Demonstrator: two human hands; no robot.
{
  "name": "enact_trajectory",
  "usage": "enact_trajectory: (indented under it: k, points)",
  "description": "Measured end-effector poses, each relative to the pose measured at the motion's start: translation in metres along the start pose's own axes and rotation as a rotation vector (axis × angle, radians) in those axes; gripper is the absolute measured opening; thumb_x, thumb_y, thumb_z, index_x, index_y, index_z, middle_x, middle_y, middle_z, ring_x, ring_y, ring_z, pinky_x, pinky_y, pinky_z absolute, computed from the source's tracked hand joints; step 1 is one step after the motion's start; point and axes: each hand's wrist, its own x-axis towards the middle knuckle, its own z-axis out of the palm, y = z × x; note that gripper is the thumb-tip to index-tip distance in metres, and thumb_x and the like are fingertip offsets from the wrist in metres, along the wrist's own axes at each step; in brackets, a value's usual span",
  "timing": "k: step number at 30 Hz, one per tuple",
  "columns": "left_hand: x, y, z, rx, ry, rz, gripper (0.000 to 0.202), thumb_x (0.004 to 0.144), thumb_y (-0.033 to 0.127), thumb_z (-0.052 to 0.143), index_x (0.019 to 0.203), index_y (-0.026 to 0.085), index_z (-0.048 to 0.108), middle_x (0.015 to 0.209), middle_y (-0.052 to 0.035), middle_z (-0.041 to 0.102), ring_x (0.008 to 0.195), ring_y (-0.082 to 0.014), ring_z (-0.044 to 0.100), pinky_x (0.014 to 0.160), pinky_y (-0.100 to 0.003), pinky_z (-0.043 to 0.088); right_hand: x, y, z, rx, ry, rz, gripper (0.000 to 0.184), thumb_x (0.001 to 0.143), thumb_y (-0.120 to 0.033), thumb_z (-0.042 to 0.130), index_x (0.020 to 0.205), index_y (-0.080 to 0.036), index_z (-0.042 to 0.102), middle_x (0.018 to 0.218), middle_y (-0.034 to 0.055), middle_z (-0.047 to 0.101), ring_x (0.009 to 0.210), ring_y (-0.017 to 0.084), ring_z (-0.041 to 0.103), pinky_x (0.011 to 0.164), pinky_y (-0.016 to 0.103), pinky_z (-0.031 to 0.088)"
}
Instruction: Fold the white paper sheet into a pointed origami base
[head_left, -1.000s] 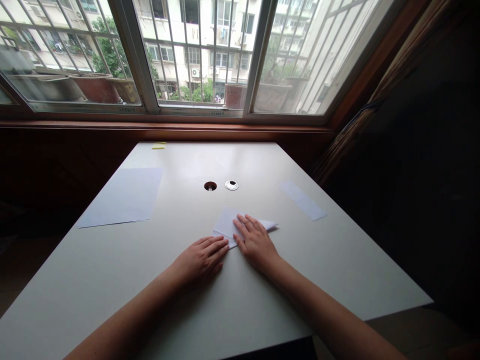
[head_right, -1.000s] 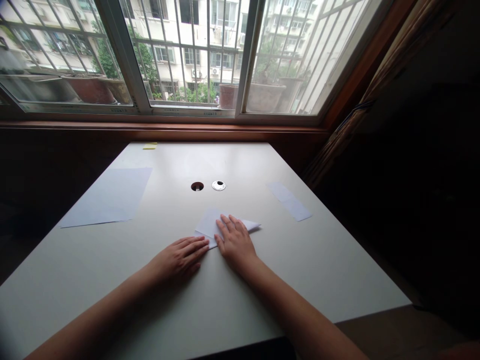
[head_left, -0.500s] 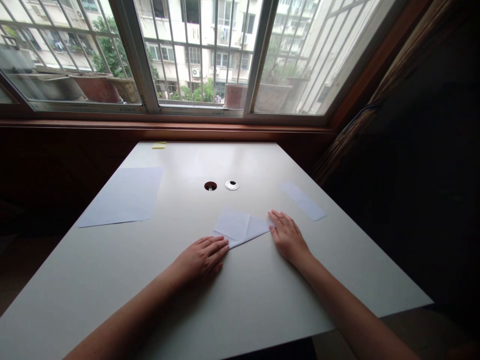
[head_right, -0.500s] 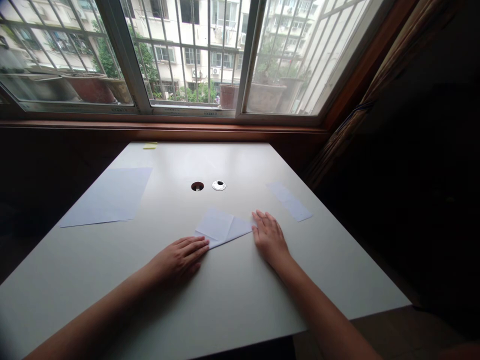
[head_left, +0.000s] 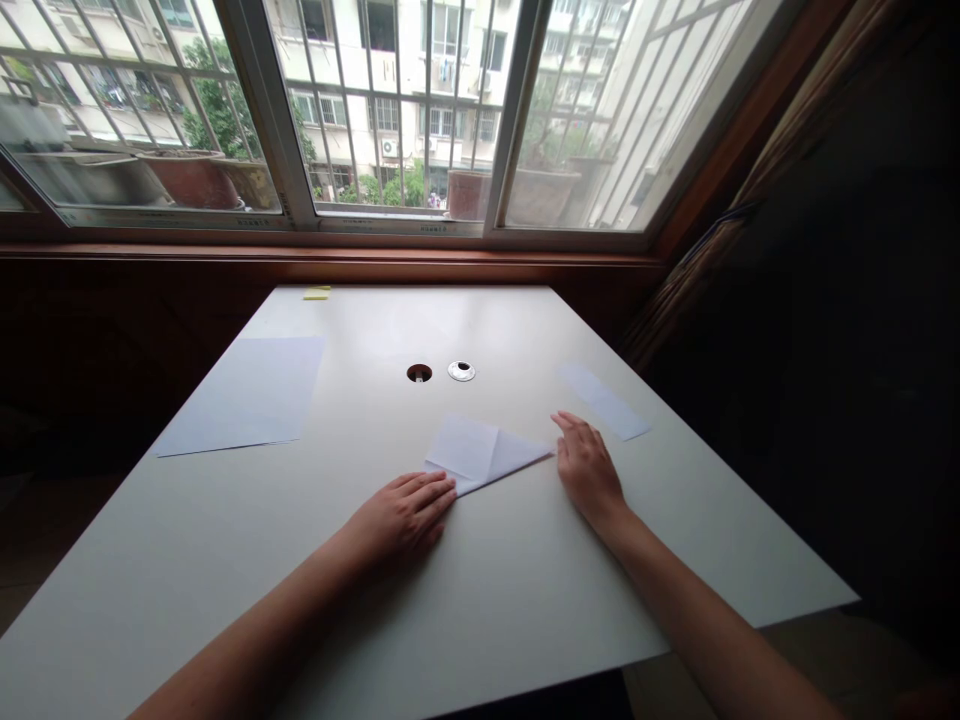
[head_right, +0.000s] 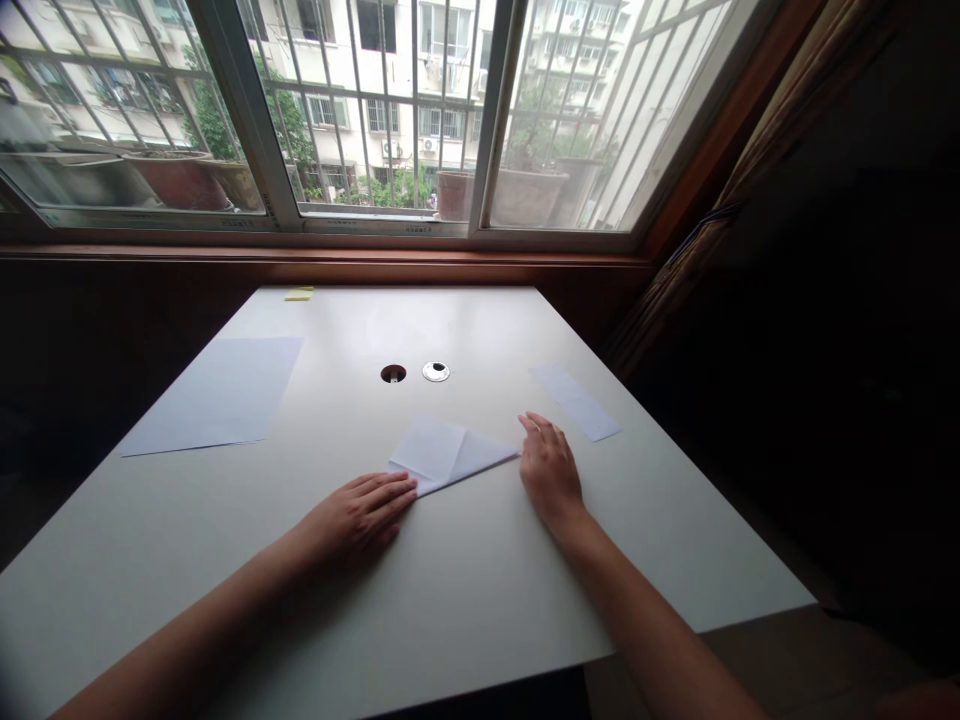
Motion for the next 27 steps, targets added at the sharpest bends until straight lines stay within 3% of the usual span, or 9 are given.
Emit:
enact_trajectory:
  k: [3,7,9,14,23,27]
  points:
    - [0.001,0.0,0.0,0.004,0.008,0.006,0.048,0.095,0.026,0.046,0.143,0.017,0.045,0.14,-0.0116,0.056,0.131,-0.0274,0.051,0.11,-0.043,0.043,0.002,-0.02,-0.011,0.078,-0.024,-0.16,0.041,0.097,-0.018,0.036,0.134,-0.019,0.054,0.138,0.012,0.054,0.131,0.027,0.046,0.114,0.048,0.036]
    - [0.001,-0.001,0.002,0.016,0.024,0.022,0.047,0.095,0.025,0.046,0.142,0.016,0.046,0.138,-0.0119,0.057,0.13,-0.027,0.051,0.107,-0.043,0.045,-0.001,-0.049,-0.013,0.263,-0.198,-0.549,0.043,0.095,-0.015,0.044,0.137,-0.023,0.052,0.142,0.0095,0.053,0.135,0.026,0.045,0.111,0.049,0.042]
    - [0.001,-0.001,0.002,0.016,0.03,0.023,0.047,0.096,0.025,0.047,0.141,0.015,0.046,0.138,-0.0117,0.058,0.13,-0.0264,0.052,0.107,-0.043,0.045,-0.005,-0.06,-0.009,0.323,-0.272,-0.676,0.044,0.095,-0.014,0.047,0.137,-0.023,0.052,0.142,0.0098,0.054,0.135,0.026,0.046,0.11,0.049,0.043]
    - [0.0,0.0,0.001,0.009,0.036,0.021,0.048,0.095,0.026,0.047,0.143,0.016,0.045,0.139,-0.0118,0.057,0.129,-0.0262,0.052,0.108,-0.043,0.044,-0.009,-0.072,-0.004,0.376,-0.312,-0.675,0.045,0.094,-0.015,0.051,0.139,-0.023,0.051,0.137,0.009,0.059,0.134,0.025,0.048,0.109,0.047,0.046]
    - [0.0,-0.004,0.0,-0.024,0.071,0.063,0.04,0.096,0.026,0.049,0.135,0.019,0.054,0.132,-0.0083,0.063,0.122,-0.0254,0.058,0.104,-0.042,0.046,-0.013,-0.068,-0.017,0.358,-0.365,-0.666,0.046,0.094,-0.018,0.051,0.14,-0.021,0.05,0.142,0.0086,0.054,0.137,0.027,0.044,0.111,0.047,0.044]
    - [0.002,-0.008,-0.005,-0.094,0.146,-0.049,0.031,0.095,0.023,0.05,0.124,0.022,0.061,0.119,-0.0058,0.069,0.116,-0.0223,0.059,0.1,-0.038,0.049,-0.016,-0.065,-0.019,0.418,-0.403,-0.724,0.05,0.093,-0.016,0.052,0.142,-0.023,0.048,0.141,0.0076,0.055,0.138,0.026,0.043,0.111,0.046,0.043]
